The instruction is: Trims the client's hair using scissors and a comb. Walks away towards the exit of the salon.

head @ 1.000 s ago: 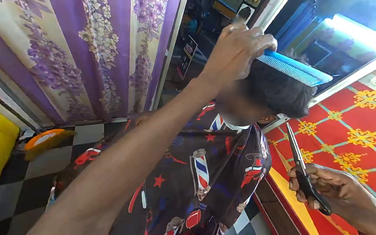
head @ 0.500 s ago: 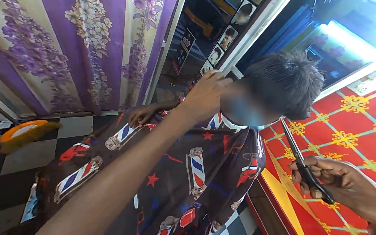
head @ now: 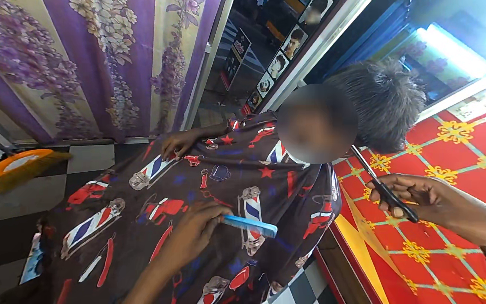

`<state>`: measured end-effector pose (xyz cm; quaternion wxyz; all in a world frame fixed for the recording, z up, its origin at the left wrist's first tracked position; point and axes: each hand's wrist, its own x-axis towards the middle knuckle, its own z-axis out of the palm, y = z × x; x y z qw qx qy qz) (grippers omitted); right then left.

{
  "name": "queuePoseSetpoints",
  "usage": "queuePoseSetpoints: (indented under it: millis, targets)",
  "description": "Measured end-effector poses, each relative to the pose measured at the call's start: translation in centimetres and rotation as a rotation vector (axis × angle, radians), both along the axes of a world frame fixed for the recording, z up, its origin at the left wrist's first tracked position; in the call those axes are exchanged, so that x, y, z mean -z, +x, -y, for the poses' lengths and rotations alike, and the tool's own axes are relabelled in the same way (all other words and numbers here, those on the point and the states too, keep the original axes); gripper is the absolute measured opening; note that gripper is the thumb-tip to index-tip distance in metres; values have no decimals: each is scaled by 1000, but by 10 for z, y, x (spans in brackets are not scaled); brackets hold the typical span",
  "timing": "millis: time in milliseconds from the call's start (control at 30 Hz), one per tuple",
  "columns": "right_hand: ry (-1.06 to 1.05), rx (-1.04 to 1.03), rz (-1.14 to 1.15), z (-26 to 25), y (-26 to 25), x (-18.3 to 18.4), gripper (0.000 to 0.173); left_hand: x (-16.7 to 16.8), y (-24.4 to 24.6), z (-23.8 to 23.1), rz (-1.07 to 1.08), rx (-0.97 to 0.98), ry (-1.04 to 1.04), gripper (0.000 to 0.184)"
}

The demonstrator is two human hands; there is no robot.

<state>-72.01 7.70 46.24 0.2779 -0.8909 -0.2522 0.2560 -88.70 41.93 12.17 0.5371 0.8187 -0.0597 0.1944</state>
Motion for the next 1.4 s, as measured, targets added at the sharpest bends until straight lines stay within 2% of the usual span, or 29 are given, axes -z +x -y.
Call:
queuePoseSetpoints:
  millis: [267,700,1200,1400]
  targets:
    - [24,18,25,-6,12,5,45,35,-37,1,-114,-39,-36,25]
    - [5,6,27,-25,20,1,49,36,-37,13,-189,13,-39,23]
    - [-50,7,110,-44,17,-7,42,38,-39,12,-263,36,-43,24]
    - [-149,-36,133,-44,4,-6,32,37,-40,10,-283,44,-42,24]
